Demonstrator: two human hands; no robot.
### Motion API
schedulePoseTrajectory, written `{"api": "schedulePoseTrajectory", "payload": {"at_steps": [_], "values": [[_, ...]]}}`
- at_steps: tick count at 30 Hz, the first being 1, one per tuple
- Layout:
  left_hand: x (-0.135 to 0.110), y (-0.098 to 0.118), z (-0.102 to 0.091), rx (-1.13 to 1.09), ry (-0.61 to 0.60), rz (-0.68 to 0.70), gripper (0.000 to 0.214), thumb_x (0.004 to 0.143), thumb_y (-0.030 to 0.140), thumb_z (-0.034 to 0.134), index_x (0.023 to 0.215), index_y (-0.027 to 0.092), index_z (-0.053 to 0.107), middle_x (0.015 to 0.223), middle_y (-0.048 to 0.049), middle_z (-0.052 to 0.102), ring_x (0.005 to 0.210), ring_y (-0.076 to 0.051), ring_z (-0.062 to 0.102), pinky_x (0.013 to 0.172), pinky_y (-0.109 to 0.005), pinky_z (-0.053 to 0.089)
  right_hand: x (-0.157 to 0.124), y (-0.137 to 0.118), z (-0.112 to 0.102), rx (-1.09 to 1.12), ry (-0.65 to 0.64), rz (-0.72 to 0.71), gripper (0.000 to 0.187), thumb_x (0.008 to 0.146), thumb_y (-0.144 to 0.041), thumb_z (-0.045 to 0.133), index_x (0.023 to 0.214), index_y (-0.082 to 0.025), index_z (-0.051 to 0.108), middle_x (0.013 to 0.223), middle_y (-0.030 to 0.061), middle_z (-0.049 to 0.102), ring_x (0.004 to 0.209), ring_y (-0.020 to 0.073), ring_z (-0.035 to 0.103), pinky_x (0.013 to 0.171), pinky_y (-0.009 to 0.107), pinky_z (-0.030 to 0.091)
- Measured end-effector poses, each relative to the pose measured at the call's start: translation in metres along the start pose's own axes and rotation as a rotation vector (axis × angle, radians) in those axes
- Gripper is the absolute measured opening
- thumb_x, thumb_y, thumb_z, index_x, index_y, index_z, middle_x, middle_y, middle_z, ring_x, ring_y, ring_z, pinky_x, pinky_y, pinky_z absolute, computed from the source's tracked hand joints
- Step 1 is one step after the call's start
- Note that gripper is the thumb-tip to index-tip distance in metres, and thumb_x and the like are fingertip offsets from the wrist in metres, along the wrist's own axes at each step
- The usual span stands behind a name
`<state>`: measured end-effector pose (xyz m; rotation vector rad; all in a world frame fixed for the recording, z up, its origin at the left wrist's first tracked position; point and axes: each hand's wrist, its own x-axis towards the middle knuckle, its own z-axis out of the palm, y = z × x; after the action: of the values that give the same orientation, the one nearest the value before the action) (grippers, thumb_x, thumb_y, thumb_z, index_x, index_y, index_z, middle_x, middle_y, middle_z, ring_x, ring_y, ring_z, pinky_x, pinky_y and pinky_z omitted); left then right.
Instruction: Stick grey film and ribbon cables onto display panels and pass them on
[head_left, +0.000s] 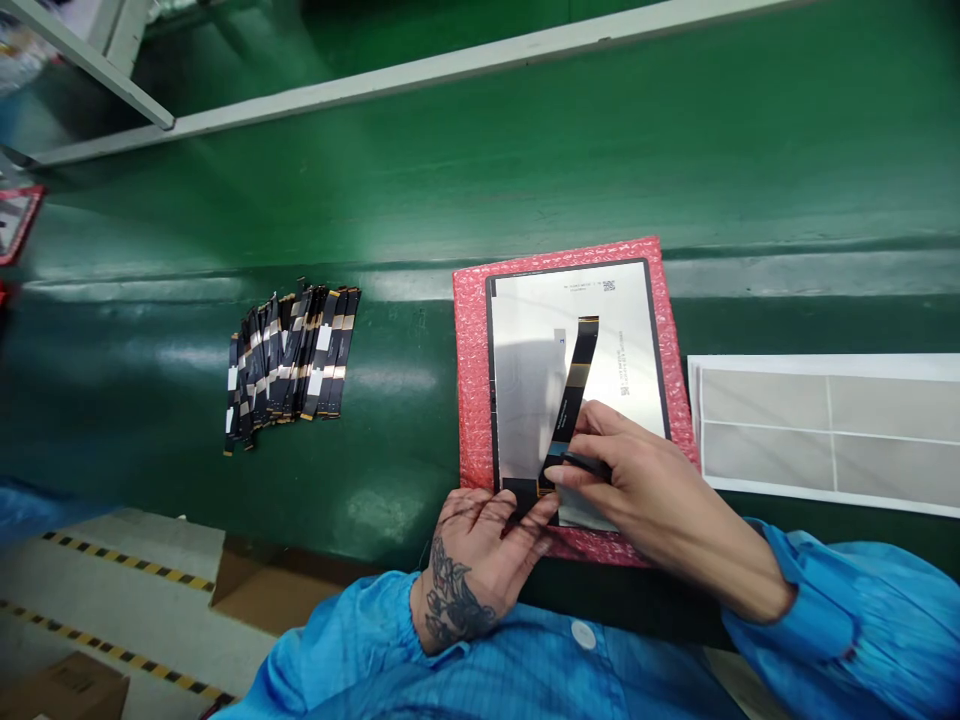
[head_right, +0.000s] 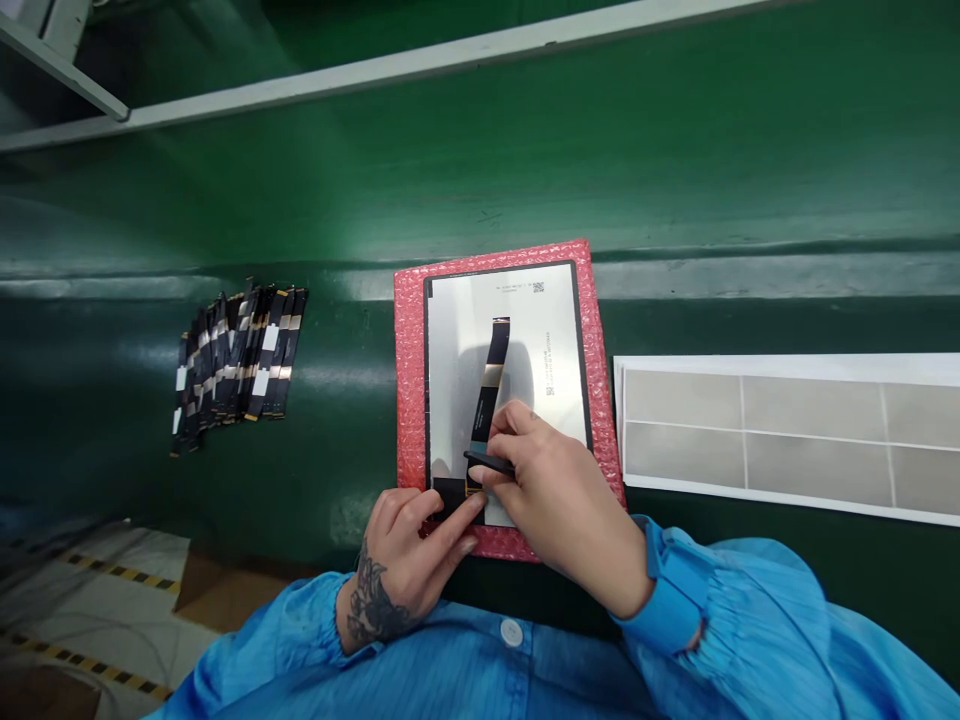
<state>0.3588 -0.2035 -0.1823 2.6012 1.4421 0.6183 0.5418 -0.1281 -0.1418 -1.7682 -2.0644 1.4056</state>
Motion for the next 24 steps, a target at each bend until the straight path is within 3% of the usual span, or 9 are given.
{"api": "schedulePoseTrajectory", "payload": {"at_steps": [4,7,10,12,16,19,24], "values": [[0.006,0.002,-0.007,-0.061,-0.075,-0.072,0.033,0.093,0.03,0.046,0.114,0.029,0.073,0.079,-0.0056,0.061,0.07,-0.019,0.056,0.062,-0.031,0.046,-0.002,0.003,0.006,-0.132,0.102,-0.07,0.02,0.086,-0.014,0.063,0.069,-0.021,0.054,0.092,0.0019,0.058,0.071,0.0183,0.063,0.059,0.032,0.05],[0.01,0.004,-0.011,-0.19,-0.097,-0.151,0.035,0.093,0.027,0.045,0.116,0.028,0.072,0.08,-0.0064,0.059,0.071,-0.02,0.055,0.061,-0.032,0.047,-0.006,0.012,0.01,-0.29,0.373,-0.114,0.009,0.087,-0.029,0.059,0.086,-0.02,0.056,0.1,0.0057,0.06,0.063,0.0208,0.064,0.048,0.034,0.05],[0.007,0.001,-0.012,-0.359,-0.1,-0.227,0.035,0.093,0.024,0.048,0.119,0.028,0.071,0.081,-0.0047,0.057,0.075,-0.019,0.056,0.067,-0.032,0.05,-0.016,0.028,0.009,-0.402,0.648,-0.08,0.039,0.096,-0.051,0.037,0.096,-0.018,0.058,0.1,0.0115,0.062,0.06,0.0242,0.064,0.04,0.036,0.047],[0.001,-0.004,-0.012,-0.464,-0.086,-0.281,0.034,0.094,0.024,0.049,0.121,0.027,0.07,0.084,-0.0041,0.057,0.079,-0.018,0.057,0.071,-0.031,0.051,-0.028,0.042,0.006,-0.408,0.735,0.007,0.054,0.096,-0.06,0.025,0.096,-0.019,0.06,0.098,0.0136,0.064,0.062,0.0275,0.066,0.038,0.037,0.046],[-0.008,-0.016,-0.014,-0.612,-0.009,-0.484,0.031,0.095,0.025,0.05,0.119,0.024,0.07,0.093,-0.0052,0.059,0.086,-0.017,0.061,0.074,-0.029,0.053,-0.053,0.065,0.004,-0.061,0.675,0.189,0.05,0.082,-0.072,0.039,0.086,-0.028,0.062,0.083,0.0077,0.072,0.064,0.0303,0.067,0.051,0.042,0.053],[-0.003,-0.024,-0.017,-0.592,0.042,-0.662,0.031,0.09,0.031,0.059,0.119,0.02,0.067,0.093,-0.004,0.059,0.076,-0.014,0.06,0.068,-0.026,0.053,-0.062,0.071,0.006,0.205,0.583,0.3,0.038,0.069,-0.069,0.052,0.079,-0.033,0.063,0.074,0.0034,0.073,0.055,0.0291,0.063,0.06,0.045,0.054],[0.019,-0.032,-0.021,-0.534,-0.123,-0.784,0.019,0.081,0.038,0.064,0.087,0.019,0.063,0.066,0.0036,0.055,0.056,-0.011,0.049,0.054,-0.023,0.042,-0.061,0.065,0.003,0.243,0.484,0.269,0.021,0.075,-0.057,0.053,0.074,-0.037,0.06,0.069,0.0029,0.07,0.054,0.0291,0.061,0.059,0.045,0.05]]}}
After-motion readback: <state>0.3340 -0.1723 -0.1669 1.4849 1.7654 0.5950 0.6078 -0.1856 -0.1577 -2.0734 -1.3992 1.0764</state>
